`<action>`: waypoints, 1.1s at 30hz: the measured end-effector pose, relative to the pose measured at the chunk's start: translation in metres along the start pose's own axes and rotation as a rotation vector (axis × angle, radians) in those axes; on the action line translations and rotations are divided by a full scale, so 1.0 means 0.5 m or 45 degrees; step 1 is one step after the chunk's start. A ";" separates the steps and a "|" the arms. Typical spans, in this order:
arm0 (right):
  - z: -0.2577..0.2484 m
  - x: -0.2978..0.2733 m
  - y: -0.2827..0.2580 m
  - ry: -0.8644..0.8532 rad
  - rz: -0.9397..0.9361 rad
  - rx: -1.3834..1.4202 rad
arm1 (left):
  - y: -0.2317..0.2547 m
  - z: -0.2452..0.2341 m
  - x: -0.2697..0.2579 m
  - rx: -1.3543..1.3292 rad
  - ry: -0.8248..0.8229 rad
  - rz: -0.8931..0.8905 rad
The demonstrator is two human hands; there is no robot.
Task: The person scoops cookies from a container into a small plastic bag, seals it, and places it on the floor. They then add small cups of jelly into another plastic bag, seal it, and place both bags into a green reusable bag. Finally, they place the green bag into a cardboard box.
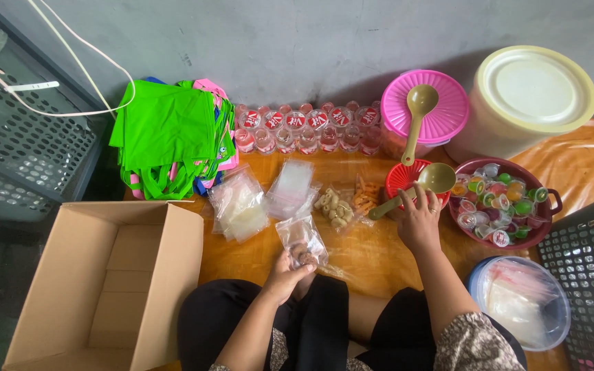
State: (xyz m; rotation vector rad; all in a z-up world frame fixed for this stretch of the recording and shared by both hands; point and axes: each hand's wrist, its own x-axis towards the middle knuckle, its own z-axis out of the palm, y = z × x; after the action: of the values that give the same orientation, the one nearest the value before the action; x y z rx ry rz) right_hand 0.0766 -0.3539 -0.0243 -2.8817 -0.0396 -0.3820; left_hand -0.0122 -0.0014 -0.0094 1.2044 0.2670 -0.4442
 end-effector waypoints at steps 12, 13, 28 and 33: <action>-0.079 -0.204 -0.329 -0.739 0.583 1.985 | -0.011 0.042 -0.025 -0.280 -0.302 0.055; -0.077 -0.200 -0.326 -0.739 0.590 1.982 | -0.015 0.044 -0.026 -0.283 -0.304 0.049; -0.002 -0.206 -0.291 -0.791 1.037 2.142 | -0.057 0.026 0.008 -0.245 -0.069 -0.163; -0.006 -0.191 -0.283 -0.918 0.973 2.106 | -0.058 0.024 0.013 -0.284 -0.117 -0.236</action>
State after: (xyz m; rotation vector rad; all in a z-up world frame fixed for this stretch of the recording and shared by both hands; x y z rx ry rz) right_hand -0.0244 -0.2165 -0.0145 -1.0984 0.3957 0.5923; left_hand -0.0203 -0.0222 -0.0325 0.9420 0.3415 -0.6132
